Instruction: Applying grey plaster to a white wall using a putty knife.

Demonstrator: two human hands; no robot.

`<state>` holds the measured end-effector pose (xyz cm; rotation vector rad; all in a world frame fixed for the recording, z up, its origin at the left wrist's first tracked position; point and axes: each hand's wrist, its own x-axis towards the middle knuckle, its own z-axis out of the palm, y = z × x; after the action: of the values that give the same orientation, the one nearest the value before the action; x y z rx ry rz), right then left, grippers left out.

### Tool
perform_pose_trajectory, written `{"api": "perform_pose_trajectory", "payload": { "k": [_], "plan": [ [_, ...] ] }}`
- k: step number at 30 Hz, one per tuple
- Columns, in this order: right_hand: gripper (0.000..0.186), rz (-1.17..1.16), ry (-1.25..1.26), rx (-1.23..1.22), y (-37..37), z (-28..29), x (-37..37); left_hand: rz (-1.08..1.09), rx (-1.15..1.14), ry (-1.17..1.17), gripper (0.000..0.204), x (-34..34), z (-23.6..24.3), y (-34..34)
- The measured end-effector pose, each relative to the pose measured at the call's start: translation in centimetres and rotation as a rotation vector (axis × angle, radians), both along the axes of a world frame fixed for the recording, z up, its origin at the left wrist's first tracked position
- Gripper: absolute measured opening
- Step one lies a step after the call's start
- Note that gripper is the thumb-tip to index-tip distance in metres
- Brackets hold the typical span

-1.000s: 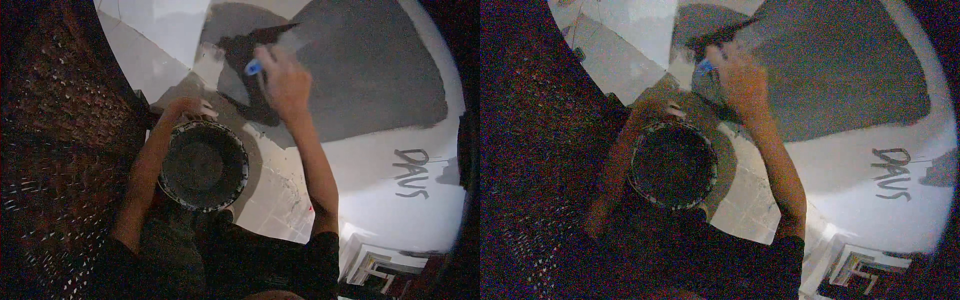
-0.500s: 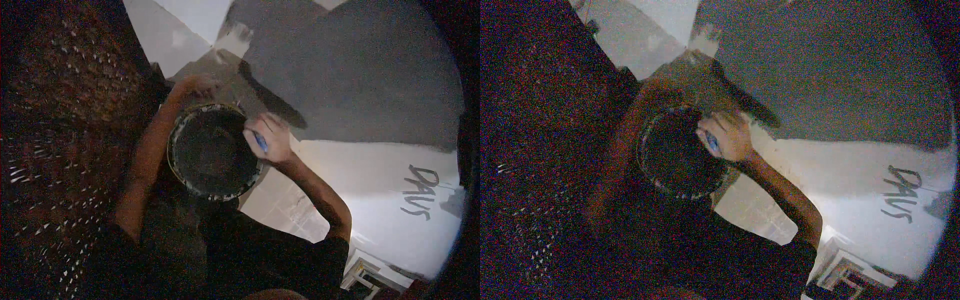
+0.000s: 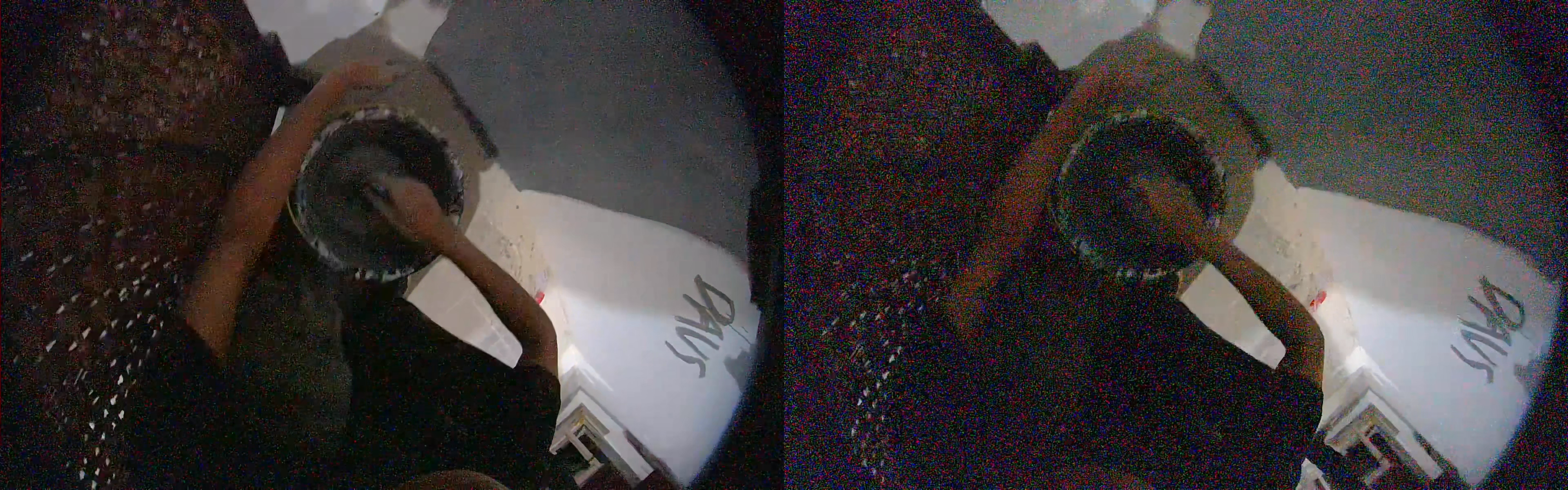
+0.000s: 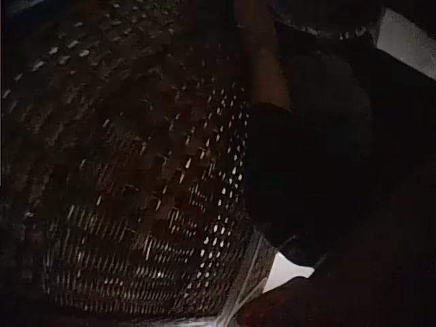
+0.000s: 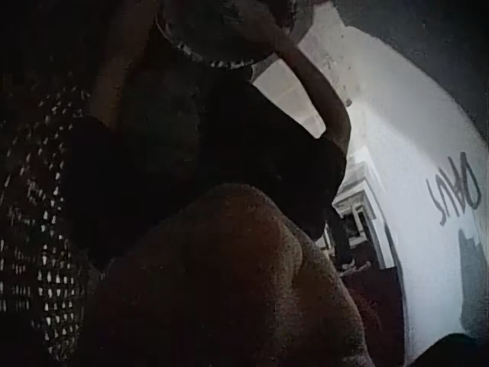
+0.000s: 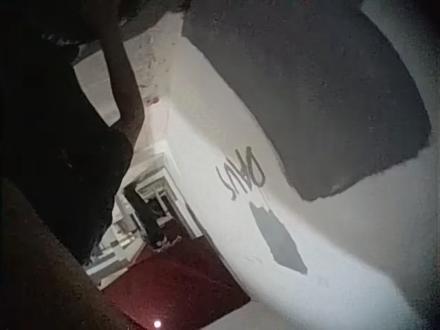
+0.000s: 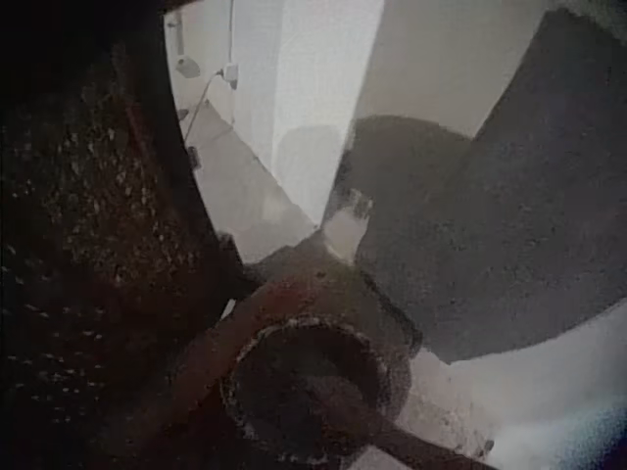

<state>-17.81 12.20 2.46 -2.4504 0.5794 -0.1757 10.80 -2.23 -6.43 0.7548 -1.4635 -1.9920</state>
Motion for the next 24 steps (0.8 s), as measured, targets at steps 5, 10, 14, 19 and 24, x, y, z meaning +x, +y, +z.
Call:
{"api": "perform_pose_trajectory", "payload": {
  "k": [5, 10, 14, 19, 24],
  "plan": [
    [0.036, -0.08, 0.259, 0.071, -0.9, 3.0, 0.5, 0.066, 0.036, 0.175, 0.061, 0.2, -1.3, -1.8],
    [0.032, -0.126, 0.088, 0.172, -1.8, 4.9, 0.4, 0.136, 0.004, 0.338, 0.06, 0.7, -3.7, -1.0],
    [0.034, -0.285, -0.016, 0.296, -2.8, 6.6, -0.8, 0.18, -0.056, 0.463, 0.06, 1.0, -4.6, -3.1],
    [0.036, -0.483, 0.062, 0.64, -3.9, 11.7, -2.9, 0.249, -0.129, 0.619, 0.06, 2.6, -6.5, -3.4],
    [0.041, -0.676, 0.007, 0.609, -4.1, 10.4, -10.0, 0.195, -0.172, 0.868, 0.06, -3.6, -7.7, -0.9]
  ]
}}
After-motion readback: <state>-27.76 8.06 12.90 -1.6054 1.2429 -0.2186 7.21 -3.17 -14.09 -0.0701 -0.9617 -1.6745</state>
